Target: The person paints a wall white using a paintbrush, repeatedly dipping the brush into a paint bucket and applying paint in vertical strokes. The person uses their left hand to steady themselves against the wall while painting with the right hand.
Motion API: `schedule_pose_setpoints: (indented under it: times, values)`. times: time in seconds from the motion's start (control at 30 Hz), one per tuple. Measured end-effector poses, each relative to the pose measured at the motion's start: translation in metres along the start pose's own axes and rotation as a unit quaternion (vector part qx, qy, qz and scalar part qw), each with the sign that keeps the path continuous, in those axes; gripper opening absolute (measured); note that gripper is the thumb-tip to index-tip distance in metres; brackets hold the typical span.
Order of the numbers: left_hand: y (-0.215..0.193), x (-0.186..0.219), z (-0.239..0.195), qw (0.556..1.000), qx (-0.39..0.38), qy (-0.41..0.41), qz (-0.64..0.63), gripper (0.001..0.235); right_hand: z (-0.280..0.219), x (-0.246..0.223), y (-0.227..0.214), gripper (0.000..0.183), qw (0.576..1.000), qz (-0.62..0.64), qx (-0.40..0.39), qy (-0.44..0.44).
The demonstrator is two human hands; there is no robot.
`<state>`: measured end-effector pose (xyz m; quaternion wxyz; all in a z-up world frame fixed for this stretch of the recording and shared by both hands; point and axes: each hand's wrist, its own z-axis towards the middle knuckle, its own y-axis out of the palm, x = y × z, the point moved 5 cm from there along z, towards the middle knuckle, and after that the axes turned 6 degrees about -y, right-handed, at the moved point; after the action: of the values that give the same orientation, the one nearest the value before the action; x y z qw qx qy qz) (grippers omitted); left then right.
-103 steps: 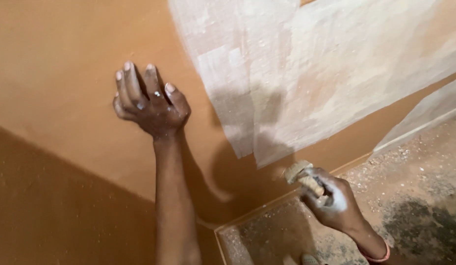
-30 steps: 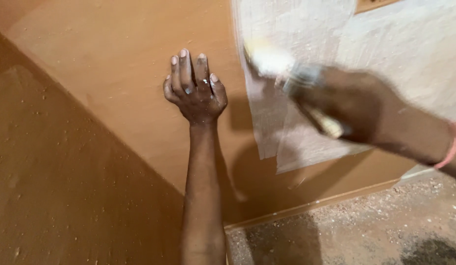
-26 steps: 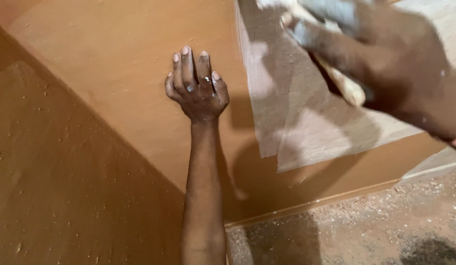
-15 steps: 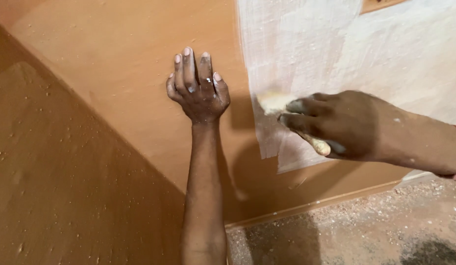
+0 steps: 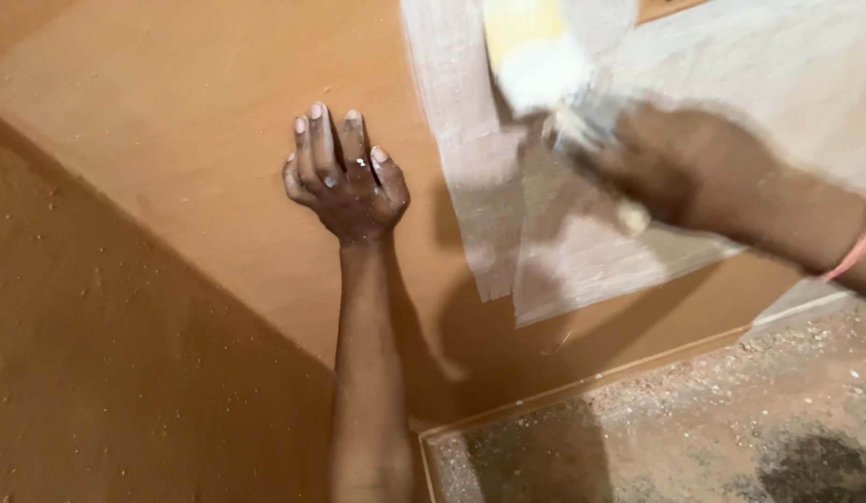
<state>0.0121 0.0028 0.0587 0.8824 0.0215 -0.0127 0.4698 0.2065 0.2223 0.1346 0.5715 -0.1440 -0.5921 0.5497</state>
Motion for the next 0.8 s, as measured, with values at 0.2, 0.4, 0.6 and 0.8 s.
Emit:
schedule_pose_setpoints:
  times: [0.2, 0.4, 0.6, 0.8]
  values:
    - [0.0, -0.001, -0.001, 1.0, -0.003, -0.005, -0.001, 0.04, -0.039, -0.077, 0.08, 0.053, 0.982, 0.12, -0.076, -0.124]
    - [0.0, 0.0, -0.002, 1.0, -0.008, -0.008, 0.0, 0.039, -0.029, -0.056, 0.075, 0.069, 0.988, 0.079, -0.111, -0.072]
    - [-0.001, -0.001, -0.003, 1.0, -0.013, -0.009, 0.0, 0.039, -0.015, -0.034, -0.004, 0.038, 0.96, -0.072, 0.252, -0.098]
    - [0.0, 0.0, 0.001, 1.0, 0.004, 0.0, 0.002, 0.04, -0.002, -0.079, 0.033, 0.036, 0.974, -0.092, 0.138, -0.152]
